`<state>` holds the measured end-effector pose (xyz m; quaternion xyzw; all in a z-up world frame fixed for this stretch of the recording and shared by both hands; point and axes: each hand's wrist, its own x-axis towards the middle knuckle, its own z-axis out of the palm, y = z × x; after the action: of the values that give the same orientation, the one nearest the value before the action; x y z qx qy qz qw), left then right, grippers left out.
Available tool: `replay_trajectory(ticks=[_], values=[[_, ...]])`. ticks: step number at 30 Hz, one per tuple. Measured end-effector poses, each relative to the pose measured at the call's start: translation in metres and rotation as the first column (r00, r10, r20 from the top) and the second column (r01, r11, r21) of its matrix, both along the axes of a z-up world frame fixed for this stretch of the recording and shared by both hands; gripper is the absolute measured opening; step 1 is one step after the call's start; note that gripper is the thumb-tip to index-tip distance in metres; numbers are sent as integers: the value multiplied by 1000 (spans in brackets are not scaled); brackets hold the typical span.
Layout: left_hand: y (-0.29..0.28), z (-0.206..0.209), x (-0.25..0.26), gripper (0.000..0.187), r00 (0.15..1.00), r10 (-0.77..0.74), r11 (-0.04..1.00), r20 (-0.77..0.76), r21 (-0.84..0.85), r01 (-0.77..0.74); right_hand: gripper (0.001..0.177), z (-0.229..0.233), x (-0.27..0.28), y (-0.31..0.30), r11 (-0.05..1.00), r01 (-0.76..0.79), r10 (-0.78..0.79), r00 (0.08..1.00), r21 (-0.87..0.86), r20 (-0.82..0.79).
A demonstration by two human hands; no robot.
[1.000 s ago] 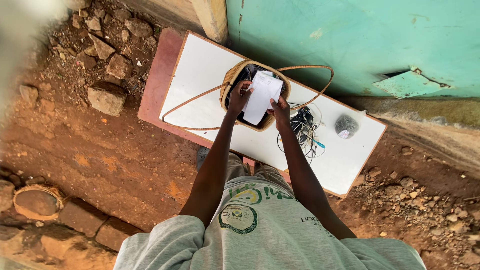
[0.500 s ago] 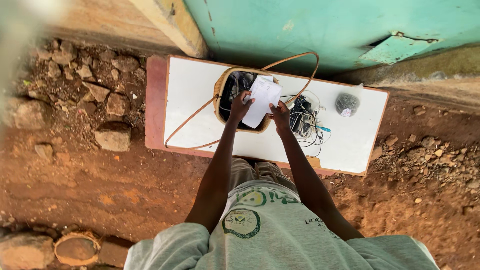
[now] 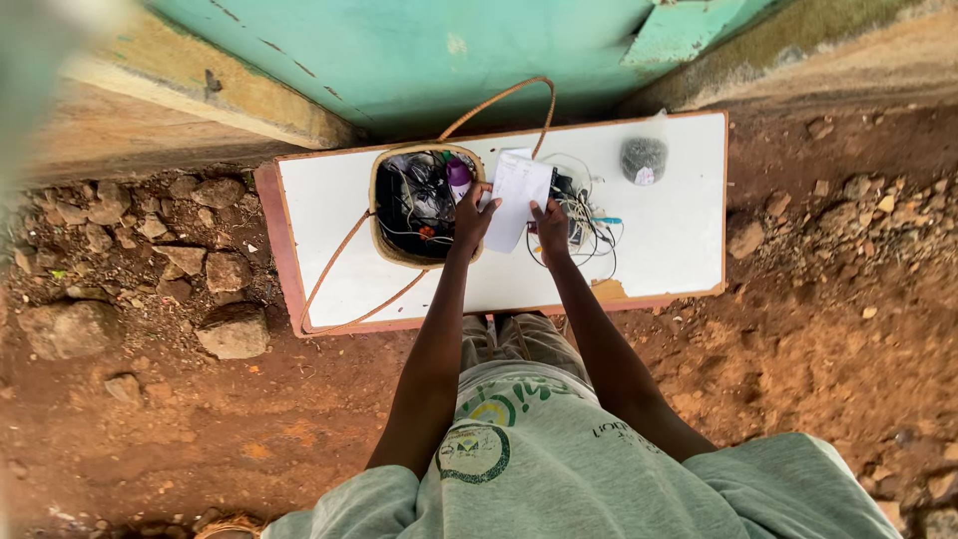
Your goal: The person unpacks items from a woven basket onto a table, removing paper sheets, a spray bottle, plastic bags, cables, adapters, and electronic accessories by hand.
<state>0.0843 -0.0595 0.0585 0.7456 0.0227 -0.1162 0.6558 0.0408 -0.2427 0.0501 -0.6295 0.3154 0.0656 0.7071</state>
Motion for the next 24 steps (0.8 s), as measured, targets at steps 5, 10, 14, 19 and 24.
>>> replay_trajectory(ticks=[5,10,14,19,24], values=[[-30,8,7,24,996,-86,995,5,-59,86,30,3,-12,-20,993,117,-117,993,17,16],[-42,2,6,23,987,-158,985,36,-71,160,39,1,-31,-19,988,140,-136,989,-70,63],[-32,7,7,22,990,-144,986,15,-84,144,49,1,-36,7,973,230,-230,972,15,51],[-3,6,12,22,991,-102,985,92,-128,113,25,-7,-39,48,974,190,-212,958,125,196],[23,-1,6,28,998,-59,991,15,-119,60,23,-11,-28,69,977,206,-213,967,63,144]])
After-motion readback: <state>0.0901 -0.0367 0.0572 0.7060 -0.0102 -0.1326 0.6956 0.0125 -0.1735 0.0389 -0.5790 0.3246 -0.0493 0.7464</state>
